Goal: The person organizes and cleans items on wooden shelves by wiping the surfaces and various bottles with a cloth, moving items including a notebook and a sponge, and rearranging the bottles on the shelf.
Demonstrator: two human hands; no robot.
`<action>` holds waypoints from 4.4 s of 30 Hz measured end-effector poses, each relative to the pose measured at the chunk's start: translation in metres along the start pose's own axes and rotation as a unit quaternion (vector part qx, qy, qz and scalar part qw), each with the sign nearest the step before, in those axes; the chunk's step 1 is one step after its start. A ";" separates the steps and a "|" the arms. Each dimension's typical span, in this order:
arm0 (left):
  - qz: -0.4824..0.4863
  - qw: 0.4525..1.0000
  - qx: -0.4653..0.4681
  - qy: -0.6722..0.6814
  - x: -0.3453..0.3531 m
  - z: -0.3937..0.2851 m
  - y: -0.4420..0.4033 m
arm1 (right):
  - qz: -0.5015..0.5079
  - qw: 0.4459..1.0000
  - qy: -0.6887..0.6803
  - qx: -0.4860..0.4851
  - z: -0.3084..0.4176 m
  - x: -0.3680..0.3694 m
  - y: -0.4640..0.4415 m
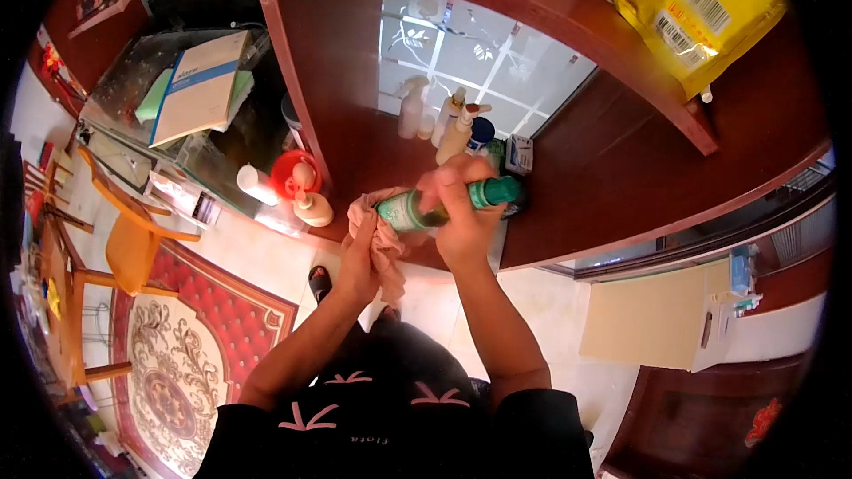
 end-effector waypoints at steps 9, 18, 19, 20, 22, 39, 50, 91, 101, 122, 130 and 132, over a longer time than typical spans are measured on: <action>-0.097 0.960 -0.238 -0.109 -0.089 0.052 0.022 | -0.018 0.985 0.139 0.097 0.001 -0.051 0.007; -0.095 0.961 -0.204 -0.163 -0.108 0.056 0.032 | -0.189 0.944 0.247 0.109 0.000 -0.132 0.030; -0.077 0.954 -0.209 -0.199 -0.106 0.057 0.032 | -0.211 0.942 0.240 0.105 -0.004 -0.139 0.032; -0.075 0.954 -0.207 -0.204 -0.104 0.061 0.031 | -0.218 0.937 0.249 0.110 -0.006 -0.143 0.034; -0.073 0.953 -0.204 -0.212 -0.096 0.071 0.031 | -0.204 0.941 0.245 0.110 -0.013 -0.145 0.038; -0.074 0.924 -0.182 -0.328 -0.097 0.067 0.051 | 0.095 0.956 0.141 0.239 -0.150 0.010 0.027; -0.111 0.944 -0.149 -0.271 -0.121 0.065 0.053 | 0.133 0.969 0.162 0.130 -0.181 0.031 0.022; 0.142 0.978 -0.137 -0.075 -0.080 0.018 0.071 | -0.093 0.963 0.255 0.008 -0.128 -0.063 -0.041; -0.001 0.634 0.533 -0.560 0.068 -0.060 0.015 | -0.181 0.973 -0.047 0.137 -0.020 -0.013 0.011; -0.017 0.913 0.198 -0.356 0.038 -0.041 0.016 | -0.049 0.950 -0.189 0.246 -0.028 -0.015 0.021; -0.045 0.626 0.492 -0.603 0.065 -0.058 0.025 | -0.024 0.929 -0.225 0.294 -0.023 -0.004 0.029; -0.035 0.659 0.477 -0.581 0.072 -0.075 0.015 | -0.010 0.940 -0.183 0.287 -0.025 -0.004 0.029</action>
Point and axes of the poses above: each hand's wrist, its own y-axis away from the middle knuckle, its own x-axis out of the palm, z = x × y, the point moved 3 cm from there along -y, towards the middle knuckle, and after that the axes turned 9 degrees about -y, right-handed, at the moved point
